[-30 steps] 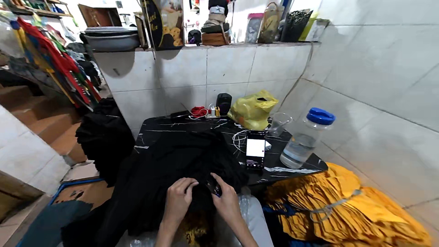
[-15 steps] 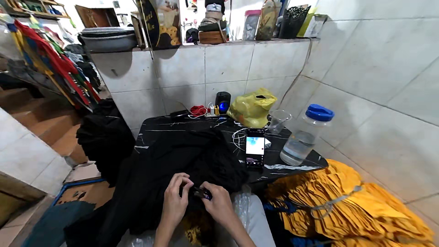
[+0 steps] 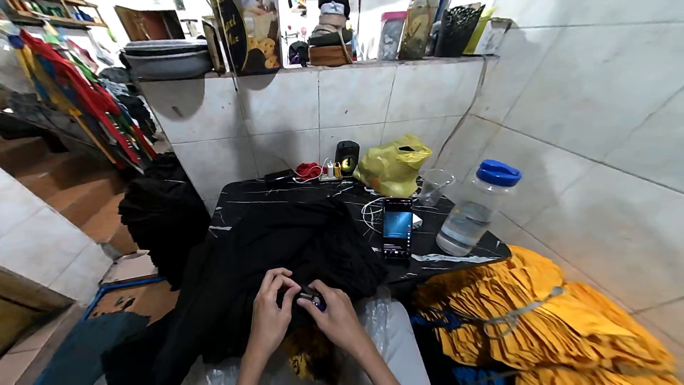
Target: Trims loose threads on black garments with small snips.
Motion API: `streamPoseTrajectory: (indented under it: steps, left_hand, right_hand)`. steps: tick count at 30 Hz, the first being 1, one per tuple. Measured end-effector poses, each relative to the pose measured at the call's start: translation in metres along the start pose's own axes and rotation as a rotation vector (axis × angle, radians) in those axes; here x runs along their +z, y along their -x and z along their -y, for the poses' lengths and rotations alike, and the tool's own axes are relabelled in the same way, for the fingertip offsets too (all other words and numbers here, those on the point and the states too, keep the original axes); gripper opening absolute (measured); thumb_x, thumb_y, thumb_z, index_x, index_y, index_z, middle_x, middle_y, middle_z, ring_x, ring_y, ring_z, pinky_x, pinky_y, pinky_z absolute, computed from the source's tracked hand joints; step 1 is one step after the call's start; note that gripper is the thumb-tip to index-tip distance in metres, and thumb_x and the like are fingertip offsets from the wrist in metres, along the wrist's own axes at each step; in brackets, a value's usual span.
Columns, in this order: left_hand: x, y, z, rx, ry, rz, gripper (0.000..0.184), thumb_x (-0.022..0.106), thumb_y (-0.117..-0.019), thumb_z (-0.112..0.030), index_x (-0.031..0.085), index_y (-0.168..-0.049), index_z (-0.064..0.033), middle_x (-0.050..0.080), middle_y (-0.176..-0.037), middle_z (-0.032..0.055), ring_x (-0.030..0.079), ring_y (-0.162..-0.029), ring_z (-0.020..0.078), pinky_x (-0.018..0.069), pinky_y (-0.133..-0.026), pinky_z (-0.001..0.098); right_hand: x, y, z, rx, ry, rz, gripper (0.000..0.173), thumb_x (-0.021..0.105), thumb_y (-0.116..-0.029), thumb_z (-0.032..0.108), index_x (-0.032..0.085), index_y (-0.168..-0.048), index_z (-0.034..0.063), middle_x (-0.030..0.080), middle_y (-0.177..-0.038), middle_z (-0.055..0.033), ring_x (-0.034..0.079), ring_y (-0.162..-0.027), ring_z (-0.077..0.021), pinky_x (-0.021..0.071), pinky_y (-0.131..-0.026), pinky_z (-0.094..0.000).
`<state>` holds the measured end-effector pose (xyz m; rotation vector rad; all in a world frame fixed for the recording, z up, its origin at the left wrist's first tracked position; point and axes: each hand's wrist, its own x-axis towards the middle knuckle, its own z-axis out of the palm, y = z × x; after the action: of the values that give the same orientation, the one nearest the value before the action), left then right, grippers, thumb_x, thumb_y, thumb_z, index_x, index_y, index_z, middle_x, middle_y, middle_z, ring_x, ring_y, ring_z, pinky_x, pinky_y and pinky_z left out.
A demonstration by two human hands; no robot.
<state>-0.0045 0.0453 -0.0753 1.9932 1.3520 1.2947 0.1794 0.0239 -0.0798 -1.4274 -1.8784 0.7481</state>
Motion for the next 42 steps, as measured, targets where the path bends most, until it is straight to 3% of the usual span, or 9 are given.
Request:
streamPoseTrajectory:
  steps: [5,11,16,20,24,28,35,39,42]
  left_hand:
    - [-0.005,0.004,-0.001,0.044,0.077,0.013,0.014,0.068,-0.0963,-0.023,0.074,-0.095,-0.0106,0.065,-0.119,0.0041,0.067,-0.102,0.0108,0.0606,-0.088,0.0266]
    - [-0.032,0.021,0.003,0.145,-0.074,0.138,0.035,0.063,-0.0974,-0.053,0.076,-0.094,-0.0206,0.07,-0.108,-0.0043,0.065,-0.106,0.0107,0.0565,-0.091,0.0301]
    - [-0.053,0.026,0.025,0.175,-0.438,0.014,0.033,0.071,-0.0908,-0.029,0.073,-0.12,-0.0142,0.066,-0.121,0.0098,0.065,-0.11,0.0228,0.0583,-0.09,0.0337]
    - [-0.051,0.027,0.03,0.217,-0.495,-0.06,0.019,0.071,-0.09,-0.02,0.08,-0.105,-0.0142,0.071,-0.107,0.0064,0.067,-0.102,0.0236,0.0567,-0.091,0.0342]
    - [-0.052,0.026,0.033,0.231,-0.428,-0.099,0.016,0.07,-0.0897,-0.029,0.081,-0.089,-0.0166,0.073,-0.093,-0.0025,0.068,-0.094,0.0144,0.0561,-0.086,0.029]
    - [-0.059,0.027,0.036,0.212,-0.33,-0.065,0.021,0.07,-0.0906,-0.037,0.079,-0.087,-0.0185,0.073,-0.091,-0.0069,0.068,-0.089,0.007,0.0569,-0.083,0.0244]
    - [-0.061,0.028,0.025,0.148,-0.211,-0.077,0.018,0.066,-0.0957,-0.029,0.076,-0.092,-0.0142,0.074,-0.089,-0.0074,0.069,-0.079,-0.0009,0.0596,-0.073,0.0176]
    - [-0.051,0.028,0.029,0.174,-0.416,-0.087,0.028,0.066,-0.0956,-0.033,0.077,-0.115,-0.0162,0.069,-0.109,0.0051,0.066,-0.089,0.0129,0.0573,-0.075,0.0257]
    - [-0.042,0.026,0.03,0.187,-0.51,-0.088,0.02,0.068,-0.0928,-0.03,0.082,-0.103,-0.0204,0.069,-0.105,0.0043,0.066,-0.094,0.0206,0.0569,-0.081,0.0338]
  right_hand:
    - [0.009,-0.004,0.007,0.013,0.038,-0.087,0.044,0.044,-0.1073,0.05,0.071,-0.116,0.0158,0.072,-0.086,-0.0041,0.07,-0.08,-0.0199,0.0569,-0.074,-0.0438]
    - [0.016,-0.011,0.008,0.143,0.039,-0.196,0.052,0.059,-0.0951,0.062,0.069,-0.116,0.016,0.068,-0.078,-0.0006,0.066,-0.071,-0.0164,0.0559,-0.068,-0.0401]
    - [0.016,-0.011,0.009,0.176,0.044,-0.143,0.04,0.063,-0.0957,0.048,0.068,-0.119,0.0166,0.071,-0.086,-0.0029,0.068,-0.078,-0.0187,0.0564,-0.074,-0.0418]
    - [0.016,-0.012,0.009,0.177,0.055,-0.131,0.037,0.063,-0.0962,0.046,0.068,-0.12,0.0169,0.071,-0.088,-0.003,0.069,-0.079,-0.0184,0.0563,-0.074,-0.0416]
    - [0.015,-0.012,0.008,0.174,0.047,-0.127,0.035,0.064,-0.0961,0.044,0.068,-0.118,0.0169,0.07,-0.084,-0.0022,0.067,-0.076,-0.0176,0.0557,-0.072,-0.0407]
    - [0.016,-0.012,0.008,0.176,0.051,-0.134,0.034,0.064,-0.0955,0.043,0.068,-0.117,0.0169,0.069,-0.083,-0.0017,0.067,-0.075,-0.0173,0.0553,-0.071,-0.0401]
    - [0.017,-0.011,0.007,0.171,0.045,-0.142,0.034,0.064,-0.0955,0.042,0.068,-0.117,0.0166,0.068,-0.082,-0.0018,0.066,-0.073,-0.0174,0.0547,-0.07,-0.0401]
    - [0.017,-0.012,0.007,0.164,0.062,-0.145,0.033,0.064,-0.0954,0.042,0.068,-0.117,0.0169,0.069,-0.083,-0.0017,0.067,-0.074,-0.0174,0.0552,-0.07,-0.04]
    - [0.017,-0.011,0.009,0.177,0.067,-0.138,0.035,0.064,-0.0956,0.043,0.069,-0.117,0.0162,0.07,-0.085,-0.0024,0.068,-0.076,-0.0181,0.0557,-0.072,-0.0411]
